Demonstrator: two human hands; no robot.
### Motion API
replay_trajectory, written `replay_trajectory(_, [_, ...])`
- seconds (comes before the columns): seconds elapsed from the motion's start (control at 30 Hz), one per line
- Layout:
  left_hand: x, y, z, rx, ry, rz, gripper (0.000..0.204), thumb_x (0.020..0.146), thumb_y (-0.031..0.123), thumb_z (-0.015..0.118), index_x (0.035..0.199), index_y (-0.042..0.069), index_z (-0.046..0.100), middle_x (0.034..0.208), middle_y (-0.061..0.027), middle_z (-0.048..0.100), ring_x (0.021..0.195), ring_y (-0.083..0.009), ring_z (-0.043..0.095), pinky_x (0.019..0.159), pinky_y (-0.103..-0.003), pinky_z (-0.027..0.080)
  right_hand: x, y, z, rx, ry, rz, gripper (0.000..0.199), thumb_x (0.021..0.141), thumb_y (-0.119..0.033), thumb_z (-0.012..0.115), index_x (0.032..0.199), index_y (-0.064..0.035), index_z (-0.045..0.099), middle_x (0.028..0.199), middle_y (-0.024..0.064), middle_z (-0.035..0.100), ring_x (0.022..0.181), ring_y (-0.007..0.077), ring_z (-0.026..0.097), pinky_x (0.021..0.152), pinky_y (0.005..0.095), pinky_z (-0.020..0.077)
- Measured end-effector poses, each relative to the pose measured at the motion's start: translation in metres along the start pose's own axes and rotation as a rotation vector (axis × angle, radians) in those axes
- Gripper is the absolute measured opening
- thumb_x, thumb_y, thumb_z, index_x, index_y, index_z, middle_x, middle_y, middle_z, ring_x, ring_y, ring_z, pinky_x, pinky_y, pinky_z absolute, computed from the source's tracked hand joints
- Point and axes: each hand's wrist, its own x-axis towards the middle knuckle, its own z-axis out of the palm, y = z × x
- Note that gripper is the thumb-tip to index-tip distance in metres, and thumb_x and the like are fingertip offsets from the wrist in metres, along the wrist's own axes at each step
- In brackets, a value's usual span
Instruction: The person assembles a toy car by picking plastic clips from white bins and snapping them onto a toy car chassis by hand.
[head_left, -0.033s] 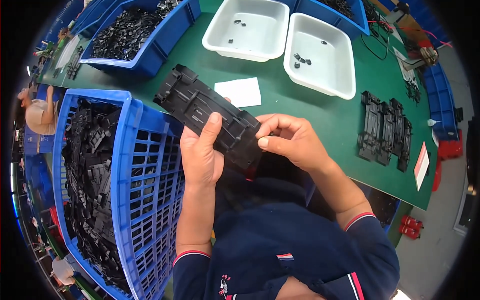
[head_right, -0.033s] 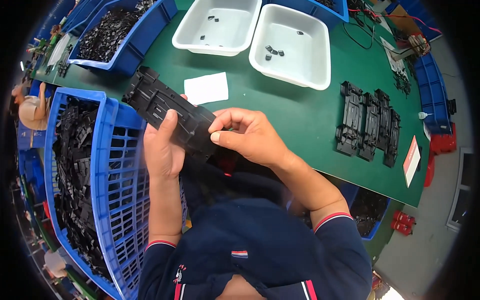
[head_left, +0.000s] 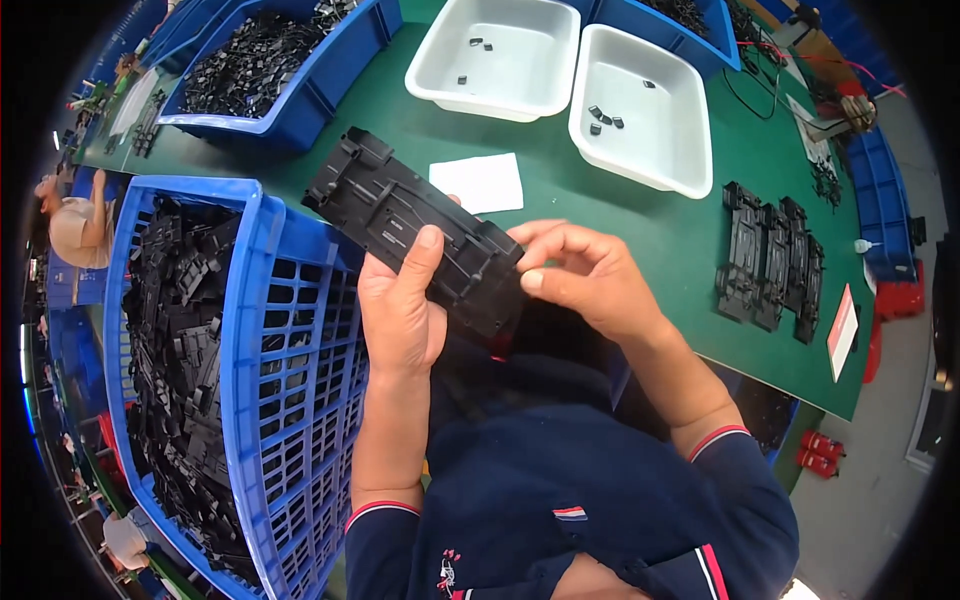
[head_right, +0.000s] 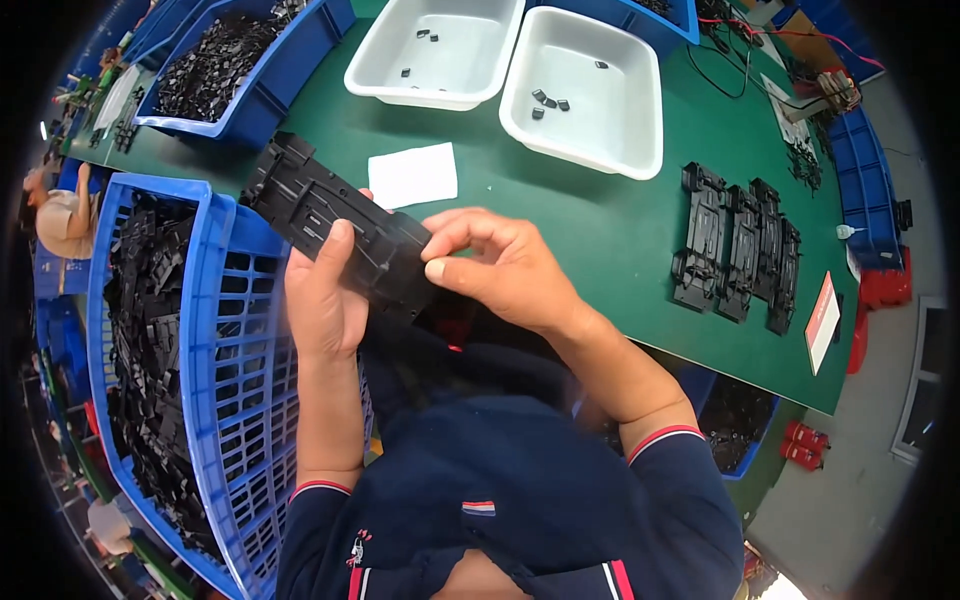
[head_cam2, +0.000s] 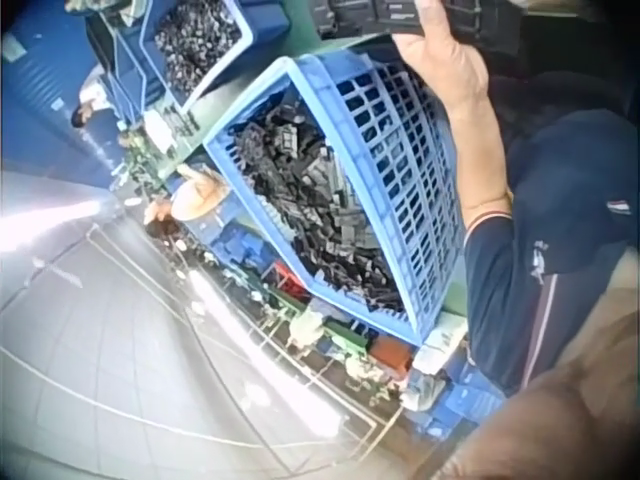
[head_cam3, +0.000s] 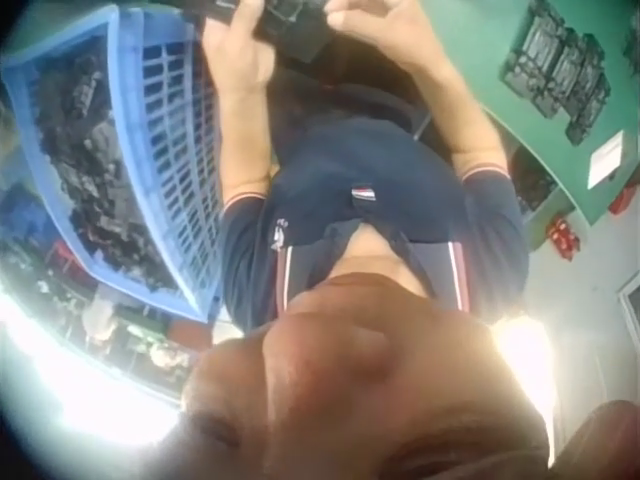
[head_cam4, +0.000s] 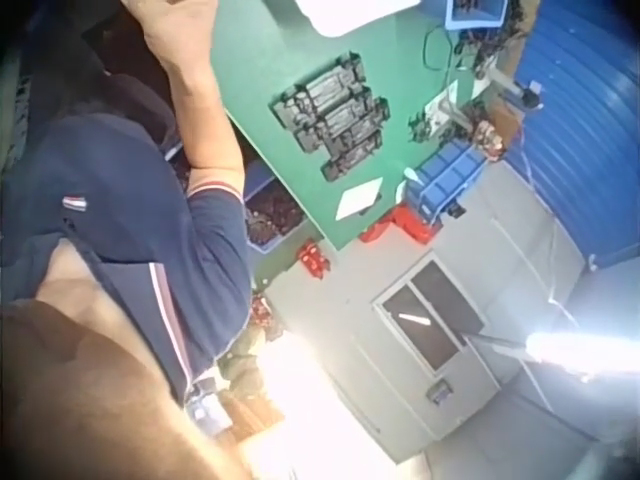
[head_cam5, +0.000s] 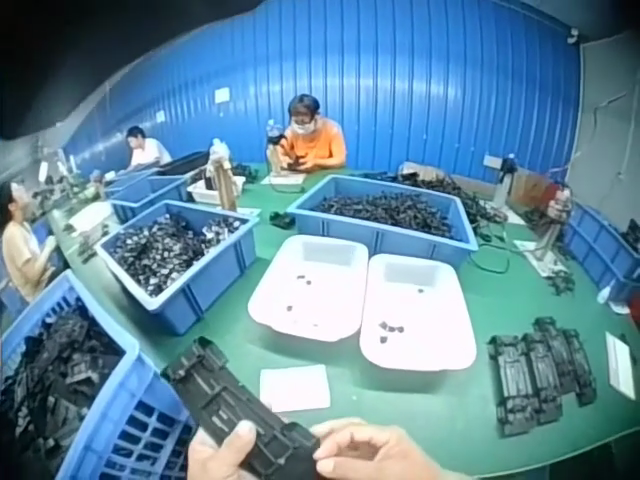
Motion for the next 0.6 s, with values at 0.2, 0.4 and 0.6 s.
replay_trajectory(0.2, [-0.004, 0.005, -0.009, -0.028, 0.056, 0.040, 0.030, 0.091, 0.004, 0.059, 0.119, -0.001, 0.053, 0.111, -0.0121, 0.063, 0.100, -0.0193, 0.061, 0.091, -0.034, 0.049, 0.010, -0.009, -0.010, 0.070, 0.175, 0.117, 0.012, 0.085, -0.004, 0.064, 0.096, -0.0010, 0.063, 0.088, 0.0038, 0.062, 0.079, 0.0123, 0.060, 0.072, 0.0269, 0.0517])
replay_trajectory(0.4, [-0.010, 0.000, -0.027, 0.020, 0.044, -0.057, 0.043, 0.089, 0.009, 0.061, 0.128, -0.001, 0.044, 0.117, -0.0159, 0.057, 0.102, -0.0264, 0.059, 0.093, -0.040, 0.047, 0.035, -0.003, -0.021, -0.107, 0.240, 0.104, 0.019, 0.086, -0.006, 0.062, 0.103, 0.0010, 0.065, 0.085, 0.0035, 0.064, 0.075, 0.0101, 0.059, 0.069, 0.0258, 0.0507])
replay_trajectory(0.6, [-0.005, -0.019, -0.035, -0.096, -0.008, -0.114, 0.046, 0.091, 0.009, 0.058, 0.133, 0.001, 0.041, 0.131, -0.0185, 0.051, 0.103, -0.0265, 0.060, 0.091, -0.040, 0.051, 0.070, 0.007, -0.031, -0.567, 0.225, 0.061, 0.022, 0.084, -0.006, 0.061, 0.104, 0.0016, 0.065, 0.084, 0.0057, 0.065, 0.076, 0.0118, 0.060, 0.069, 0.0272, 0.0499])
